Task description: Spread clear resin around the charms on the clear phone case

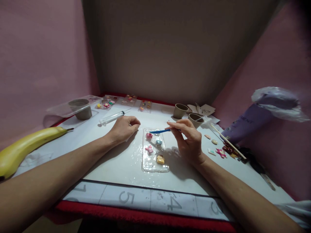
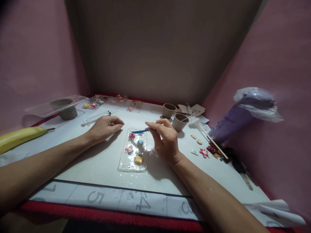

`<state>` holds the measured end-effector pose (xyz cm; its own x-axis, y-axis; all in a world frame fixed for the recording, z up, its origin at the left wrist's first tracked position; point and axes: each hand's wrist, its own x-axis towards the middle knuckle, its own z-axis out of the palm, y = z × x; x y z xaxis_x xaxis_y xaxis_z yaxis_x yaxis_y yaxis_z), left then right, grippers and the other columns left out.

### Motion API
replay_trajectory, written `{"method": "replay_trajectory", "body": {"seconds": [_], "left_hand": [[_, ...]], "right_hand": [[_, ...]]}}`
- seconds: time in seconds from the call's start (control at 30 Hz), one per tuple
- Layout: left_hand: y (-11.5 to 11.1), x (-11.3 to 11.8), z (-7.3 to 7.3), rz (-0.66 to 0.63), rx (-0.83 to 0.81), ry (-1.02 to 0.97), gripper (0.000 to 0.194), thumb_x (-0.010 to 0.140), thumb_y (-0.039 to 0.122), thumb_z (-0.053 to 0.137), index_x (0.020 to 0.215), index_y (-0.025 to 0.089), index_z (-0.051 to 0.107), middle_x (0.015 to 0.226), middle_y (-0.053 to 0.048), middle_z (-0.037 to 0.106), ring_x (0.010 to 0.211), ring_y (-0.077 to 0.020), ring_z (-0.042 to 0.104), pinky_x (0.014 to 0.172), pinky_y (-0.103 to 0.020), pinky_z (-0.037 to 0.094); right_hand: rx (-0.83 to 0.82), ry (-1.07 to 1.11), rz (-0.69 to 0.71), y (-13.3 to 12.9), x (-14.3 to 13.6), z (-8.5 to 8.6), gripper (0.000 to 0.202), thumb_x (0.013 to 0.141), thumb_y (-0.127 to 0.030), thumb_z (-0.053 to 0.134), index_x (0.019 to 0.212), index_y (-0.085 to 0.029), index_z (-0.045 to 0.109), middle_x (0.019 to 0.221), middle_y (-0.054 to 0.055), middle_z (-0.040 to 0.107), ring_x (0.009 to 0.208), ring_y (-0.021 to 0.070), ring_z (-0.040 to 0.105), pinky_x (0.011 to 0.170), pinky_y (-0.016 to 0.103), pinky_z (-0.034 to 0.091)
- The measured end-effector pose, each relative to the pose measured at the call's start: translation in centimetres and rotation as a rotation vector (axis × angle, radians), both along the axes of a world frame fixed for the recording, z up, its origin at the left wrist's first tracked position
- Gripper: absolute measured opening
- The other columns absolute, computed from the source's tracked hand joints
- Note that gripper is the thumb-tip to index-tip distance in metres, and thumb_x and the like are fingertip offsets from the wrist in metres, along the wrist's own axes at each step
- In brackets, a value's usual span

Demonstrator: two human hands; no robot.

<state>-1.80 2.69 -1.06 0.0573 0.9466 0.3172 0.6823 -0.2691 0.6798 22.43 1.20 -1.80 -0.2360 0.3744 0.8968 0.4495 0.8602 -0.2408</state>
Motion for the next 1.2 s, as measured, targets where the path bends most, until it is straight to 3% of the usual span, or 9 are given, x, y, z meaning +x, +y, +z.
{"method": "replay_trajectory", "body": {"seconds": [1.2], "left_hand": [[0.01, -0.04, -0.09, 0.002, -0.001, 0.012, 0.017, 0.073, 0.024, 0.057, 0.079, 0.017, 0.071, 0.084, -0.004, 0.075, 0.079, -0.0191, 0.066, 0.075, -0.03, 0.048]], "right_hand": [[0.062, 0.011, 0.044, -0.06, 0.09, 0.08, 0.027, 0.088, -0.009, 0.058, 0.107, -0.023, 0.07, 0.076, 0.003, 0.072, 0.079, 0.0194, 0.059, 0.072, 0.038, 0.053]]}}
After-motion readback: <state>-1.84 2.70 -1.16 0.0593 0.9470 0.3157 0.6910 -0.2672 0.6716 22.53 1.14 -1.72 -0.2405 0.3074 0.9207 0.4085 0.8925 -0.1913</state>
